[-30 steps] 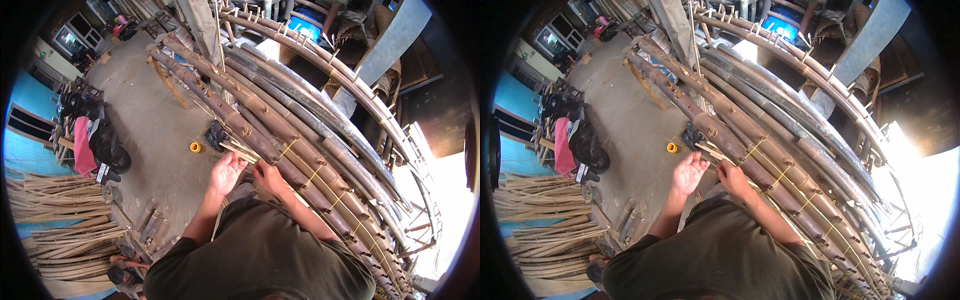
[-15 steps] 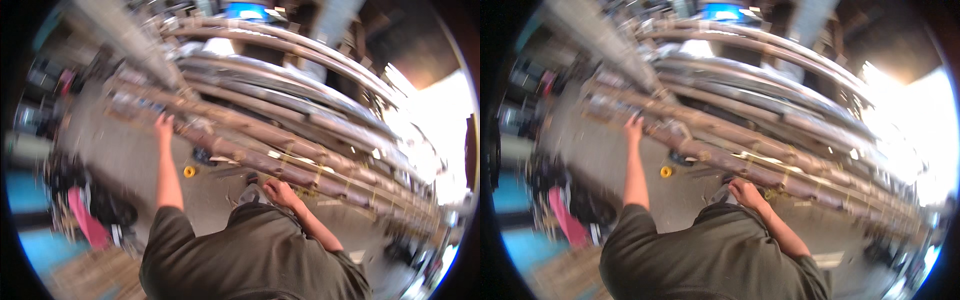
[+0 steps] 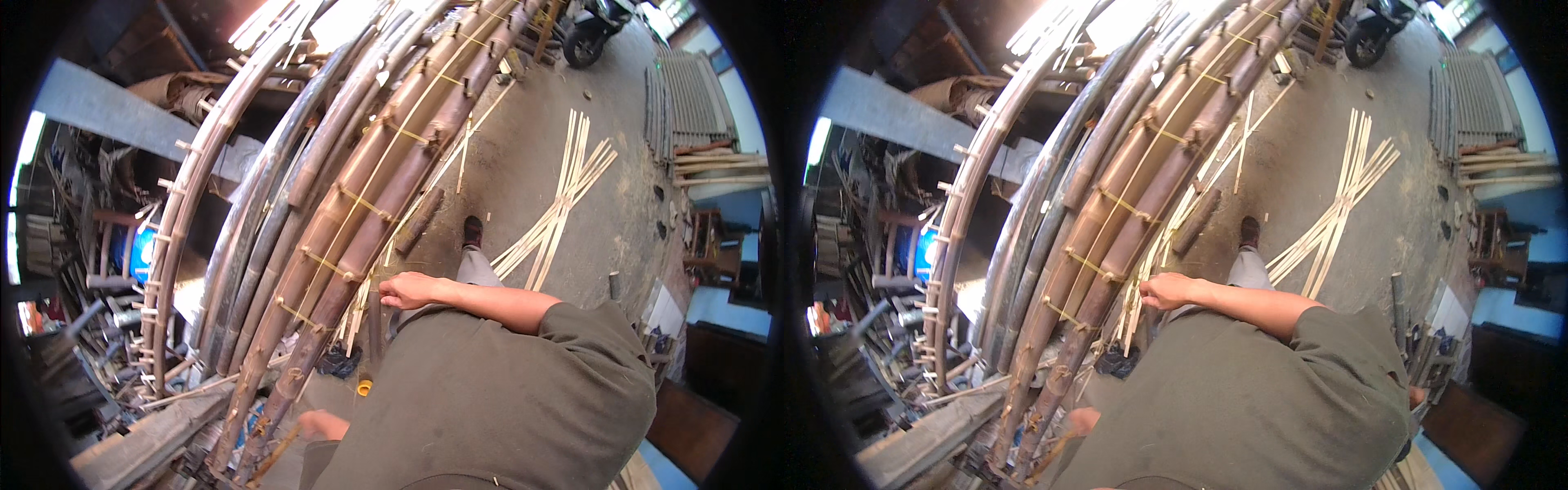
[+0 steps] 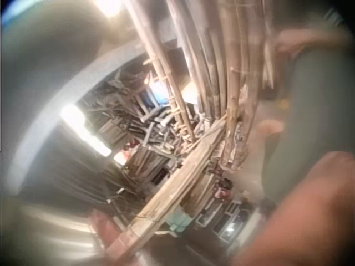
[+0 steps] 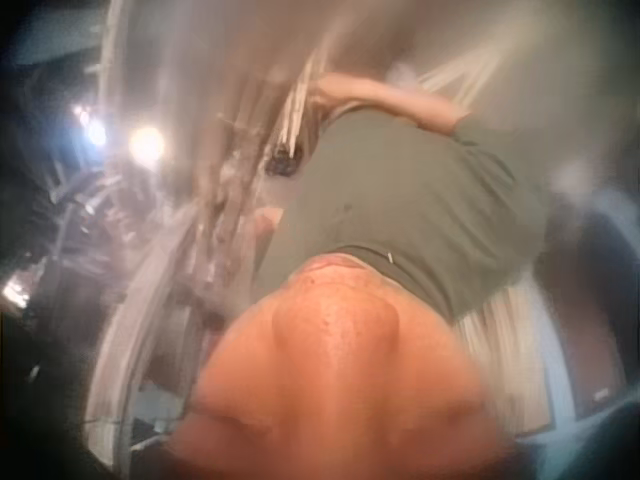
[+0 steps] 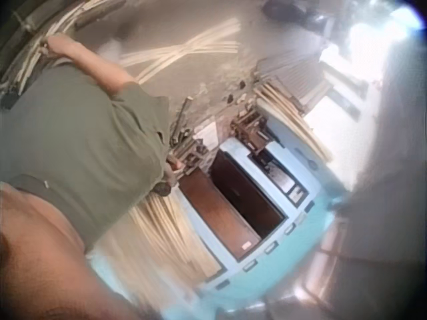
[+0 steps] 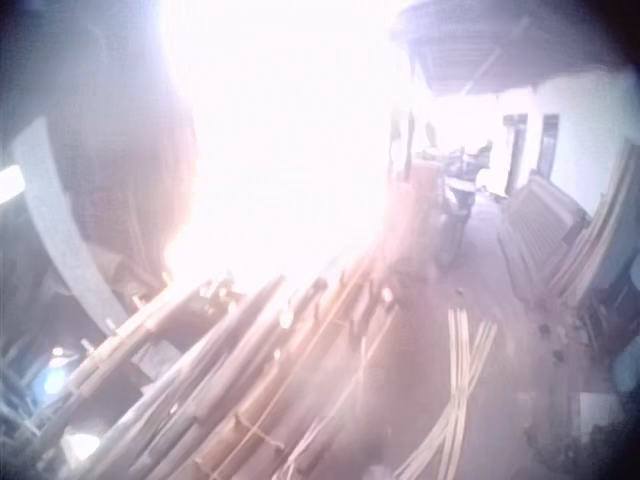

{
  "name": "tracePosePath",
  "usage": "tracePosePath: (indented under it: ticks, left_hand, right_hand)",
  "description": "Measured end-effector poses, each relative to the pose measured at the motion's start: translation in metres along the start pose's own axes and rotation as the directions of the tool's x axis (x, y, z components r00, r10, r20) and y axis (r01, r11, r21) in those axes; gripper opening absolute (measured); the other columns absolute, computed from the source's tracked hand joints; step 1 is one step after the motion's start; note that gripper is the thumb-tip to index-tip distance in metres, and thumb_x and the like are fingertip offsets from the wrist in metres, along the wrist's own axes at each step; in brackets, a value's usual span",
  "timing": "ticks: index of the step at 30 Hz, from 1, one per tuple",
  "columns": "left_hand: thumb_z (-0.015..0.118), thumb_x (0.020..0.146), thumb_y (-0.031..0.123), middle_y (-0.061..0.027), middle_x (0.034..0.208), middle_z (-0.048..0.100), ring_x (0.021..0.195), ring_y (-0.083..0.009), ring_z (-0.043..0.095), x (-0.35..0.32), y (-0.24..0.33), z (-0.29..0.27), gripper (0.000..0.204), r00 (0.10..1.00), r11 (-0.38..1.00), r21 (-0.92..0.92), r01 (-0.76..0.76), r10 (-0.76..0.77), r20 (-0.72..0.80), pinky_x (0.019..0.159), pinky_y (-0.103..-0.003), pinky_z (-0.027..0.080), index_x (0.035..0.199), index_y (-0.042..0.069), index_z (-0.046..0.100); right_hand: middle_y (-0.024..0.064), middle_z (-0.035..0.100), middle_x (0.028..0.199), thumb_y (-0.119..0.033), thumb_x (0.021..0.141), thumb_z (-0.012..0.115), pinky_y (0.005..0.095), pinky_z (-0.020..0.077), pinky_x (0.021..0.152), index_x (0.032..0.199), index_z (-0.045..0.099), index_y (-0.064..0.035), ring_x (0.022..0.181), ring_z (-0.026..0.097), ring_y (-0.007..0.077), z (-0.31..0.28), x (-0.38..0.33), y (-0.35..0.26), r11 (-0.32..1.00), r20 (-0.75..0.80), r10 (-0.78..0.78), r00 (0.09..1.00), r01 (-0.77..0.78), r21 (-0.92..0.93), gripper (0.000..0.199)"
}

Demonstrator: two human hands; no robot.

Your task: The person repeatedly picks thin bamboo strips from the floor and ties them around a horizontal rack of larger bamboo poles using yellow string. The person works along the length of the rack, securing each strip with knots.

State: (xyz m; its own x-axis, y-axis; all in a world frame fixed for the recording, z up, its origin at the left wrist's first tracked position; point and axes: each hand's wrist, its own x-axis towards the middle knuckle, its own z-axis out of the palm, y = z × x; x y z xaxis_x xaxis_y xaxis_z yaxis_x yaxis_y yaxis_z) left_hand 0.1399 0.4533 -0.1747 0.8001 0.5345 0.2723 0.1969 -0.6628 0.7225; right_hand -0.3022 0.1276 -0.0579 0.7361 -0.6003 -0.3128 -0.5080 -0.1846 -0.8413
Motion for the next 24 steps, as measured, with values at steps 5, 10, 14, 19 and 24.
tracePosePath:
  ticks: [5,10,14,19,24]
  left_hand:
    - [0.06,0.09,0.031,-0.0137,0.107,0.059,0.092,-0.0267,0.06,-0.166,-0.061,0.005,0.042,0.246,0.754,0.625,0.204,-0.657,0.712,0.075,-0.039,0.05,0.121,0.002,0.054]
    - [0.051,0.097,0.035,-0.0089,0.106,0.059,0.087,-0.0219,0.061,-0.331,0.017,0.022,0.043,0.021,0.862,0.486,-0.144,-0.489,0.872,0.071,-0.034,0.051,0.128,0.007,0.048]
    - [0.053,0.096,0.036,-0.013,0.126,0.057,0.097,-0.0237,0.062,-0.417,0.118,0.006,0.051,-0.121,0.84,0.161,-0.517,-0.259,0.958,0.079,-0.039,0.05,0.14,0.013,0.042]
    - [0.052,0.098,0.037,-0.0172,0.137,0.053,0.109,-0.0284,0.061,-0.565,0.209,-0.025,0.057,-0.358,0.591,-0.113,-0.799,-0.316,0.879,0.092,-0.041,0.047,0.145,0.007,0.039]
    - [0.055,0.097,0.04,-0.0167,0.13,0.058,0.106,-0.0281,0.063,-0.692,0.197,-0.031,0.059,-0.492,0.38,-0.346,-0.858,-0.412,0.767,0.09,-0.04,0.047,0.143,0.006,0.043]
  right_hand:
    - [0.0201,0.068,0.095,-0.032,0.093,0.057,0.0489,0.0497,0.081,0.106,0.063,-0.0062,0.094,0.064,0.0393,-0.05,-0.043,0.068,0.999,-0.076,0.02,0.997,-0.016,0.042,0.03]
    - [0.0202,0.068,0.092,-0.036,0.092,0.056,0.0488,0.0494,0.081,0.096,0.069,-0.0048,0.092,0.065,0.0394,-0.113,-0.101,0.157,0.999,-0.008,0.051,0.999,-0.051,0.002,0.034]
    - [0.0202,0.068,0.088,-0.036,0.091,0.056,0.0476,0.0496,0.077,0.09,0.07,-0.0045,0.087,0.065,0.0394,-0.157,-0.148,0.235,0.975,-0.072,0.197,0.978,-0.188,0.117,0.035]
    - [0.0187,0.069,0.081,-0.037,0.09,0.057,0.0454,0.0503,0.074,0.082,0.071,-0.005,0.081,0.067,0.0359,-0.177,-0.204,0.326,0.847,-0.394,0.427,0.814,-0.208,0.489,0.036]
    - [0.0182,0.069,0.077,-0.037,0.089,0.057,0.0462,0.0509,0.075,0.076,0.072,-0.006,0.078,0.067,0.0363,-0.173,-0.261,0.408,0.649,-0.451,0.705,0.548,-0.241,0.721,0.037]
